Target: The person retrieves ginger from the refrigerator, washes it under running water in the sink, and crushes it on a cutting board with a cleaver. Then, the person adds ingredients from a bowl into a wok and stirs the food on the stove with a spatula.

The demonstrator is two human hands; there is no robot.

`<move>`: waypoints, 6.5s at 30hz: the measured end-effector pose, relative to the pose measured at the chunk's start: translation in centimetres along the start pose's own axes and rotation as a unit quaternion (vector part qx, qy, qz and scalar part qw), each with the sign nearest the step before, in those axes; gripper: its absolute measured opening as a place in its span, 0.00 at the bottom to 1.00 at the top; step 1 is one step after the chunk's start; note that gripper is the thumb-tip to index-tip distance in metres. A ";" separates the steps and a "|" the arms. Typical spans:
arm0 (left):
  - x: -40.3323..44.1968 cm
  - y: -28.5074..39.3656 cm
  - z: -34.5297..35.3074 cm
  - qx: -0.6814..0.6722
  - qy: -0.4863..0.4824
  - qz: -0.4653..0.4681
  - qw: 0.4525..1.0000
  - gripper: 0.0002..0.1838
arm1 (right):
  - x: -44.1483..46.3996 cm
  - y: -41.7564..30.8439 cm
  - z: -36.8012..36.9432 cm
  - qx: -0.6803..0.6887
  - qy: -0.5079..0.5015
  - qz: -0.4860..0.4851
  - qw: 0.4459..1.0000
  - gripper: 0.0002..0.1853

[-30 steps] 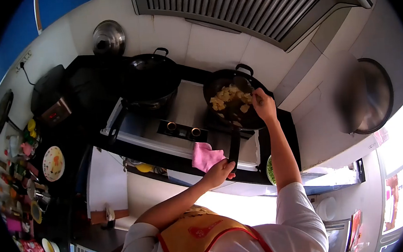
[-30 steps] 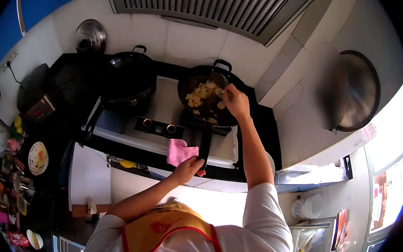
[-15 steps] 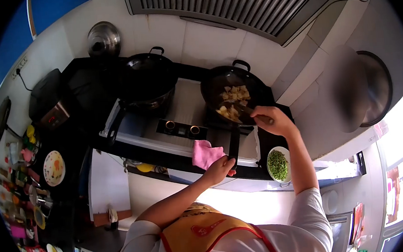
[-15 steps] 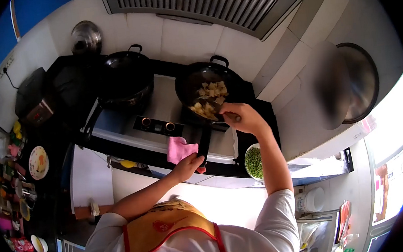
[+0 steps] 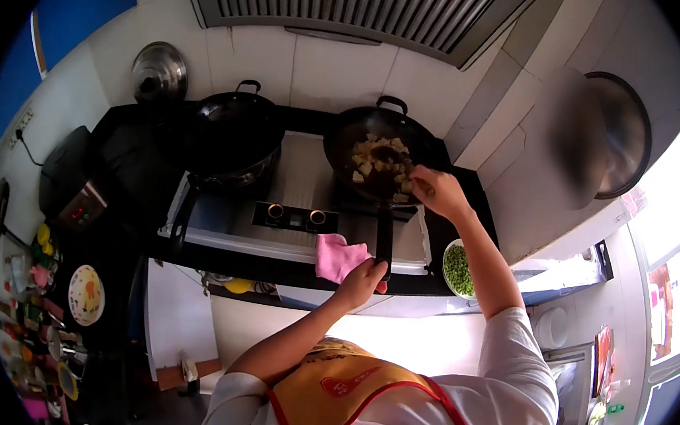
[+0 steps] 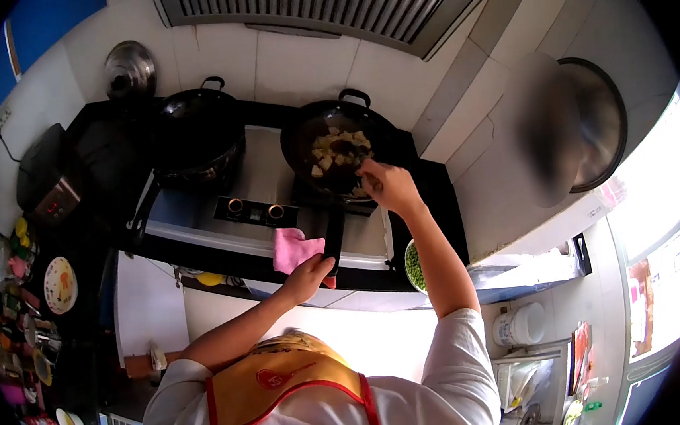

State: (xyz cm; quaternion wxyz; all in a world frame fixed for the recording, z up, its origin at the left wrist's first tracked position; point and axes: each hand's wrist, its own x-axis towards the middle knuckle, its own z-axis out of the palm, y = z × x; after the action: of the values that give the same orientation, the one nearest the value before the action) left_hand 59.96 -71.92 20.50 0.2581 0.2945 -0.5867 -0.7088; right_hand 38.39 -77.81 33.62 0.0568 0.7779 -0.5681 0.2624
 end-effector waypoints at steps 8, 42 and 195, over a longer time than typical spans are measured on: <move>-0.4 0.6 0.1 0.021 0.013 -0.001 1.000 0.20 | 5.2 5.8 -2.4 -0.182 0.161 0.200 0.949 0.11; 0.0 -0.3 0.2 -0.025 0.014 0.004 1.000 0.17 | 7.3 1.9 1.4 0.314 0.195 0.312 0.875 0.16; -0.7 1.4 0.2 0.001 0.013 -0.017 1.000 0.20 | 4.0 8.4 3.8 0.356 0.240 0.372 0.823 0.14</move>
State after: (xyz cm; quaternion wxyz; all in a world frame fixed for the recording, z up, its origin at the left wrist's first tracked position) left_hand 60.33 -71.57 21.99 0.2538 0.3141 -0.5785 -0.7087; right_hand 32.91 -85.59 30.45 -0.1914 0.3855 -0.6500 0.6263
